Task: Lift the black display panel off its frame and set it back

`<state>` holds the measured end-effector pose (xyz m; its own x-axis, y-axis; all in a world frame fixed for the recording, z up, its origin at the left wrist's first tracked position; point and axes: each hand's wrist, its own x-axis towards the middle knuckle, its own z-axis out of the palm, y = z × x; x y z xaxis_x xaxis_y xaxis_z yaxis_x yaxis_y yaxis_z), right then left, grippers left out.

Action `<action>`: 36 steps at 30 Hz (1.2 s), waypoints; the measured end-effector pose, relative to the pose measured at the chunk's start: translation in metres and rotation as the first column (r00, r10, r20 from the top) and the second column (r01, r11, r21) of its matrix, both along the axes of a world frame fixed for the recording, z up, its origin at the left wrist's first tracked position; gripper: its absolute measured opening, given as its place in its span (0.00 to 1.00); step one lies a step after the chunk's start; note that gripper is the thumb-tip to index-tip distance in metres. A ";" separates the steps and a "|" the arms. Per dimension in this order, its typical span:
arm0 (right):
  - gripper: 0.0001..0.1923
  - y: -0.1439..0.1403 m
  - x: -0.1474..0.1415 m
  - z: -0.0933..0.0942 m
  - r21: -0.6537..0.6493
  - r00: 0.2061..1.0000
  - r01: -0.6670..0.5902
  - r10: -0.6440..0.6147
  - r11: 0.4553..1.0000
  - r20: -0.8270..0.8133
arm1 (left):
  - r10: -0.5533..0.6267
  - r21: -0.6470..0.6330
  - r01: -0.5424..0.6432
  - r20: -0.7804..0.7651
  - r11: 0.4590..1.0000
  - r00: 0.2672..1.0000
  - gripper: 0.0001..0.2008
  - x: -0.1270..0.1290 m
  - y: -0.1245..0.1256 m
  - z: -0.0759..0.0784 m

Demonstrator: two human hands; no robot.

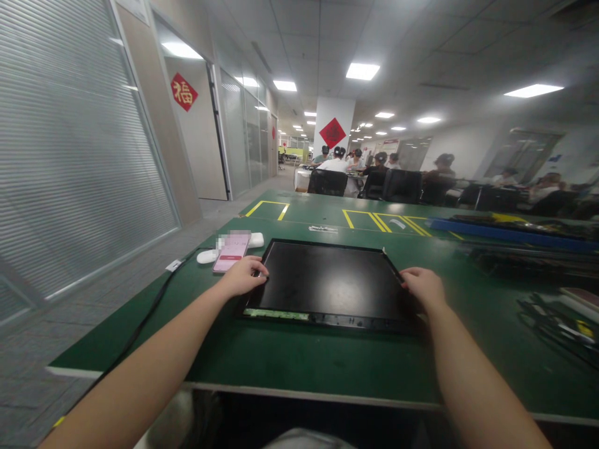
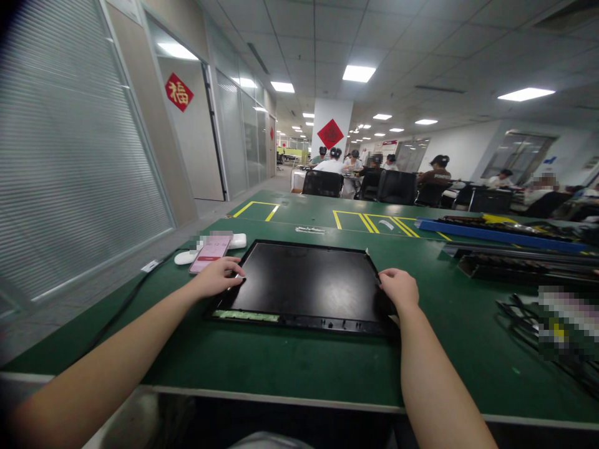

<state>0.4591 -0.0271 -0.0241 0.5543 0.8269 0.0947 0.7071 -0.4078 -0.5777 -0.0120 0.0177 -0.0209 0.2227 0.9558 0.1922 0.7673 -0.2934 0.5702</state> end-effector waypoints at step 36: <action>0.15 0.007 -0.008 -0.009 0.012 0.963 -0.242 0.239 0.970 0.121 | -0.530 -0.007 0.540 -0.202 0.842 0.824 0.29 -0.009 -0.020 0.020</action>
<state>0.4514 -0.0197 -0.0335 0.3229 0.9309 0.1707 0.8462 -0.2032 -0.4926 -0.0209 -0.0020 -0.0006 0.7328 0.6665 0.1369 0.5724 -0.7126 0.4057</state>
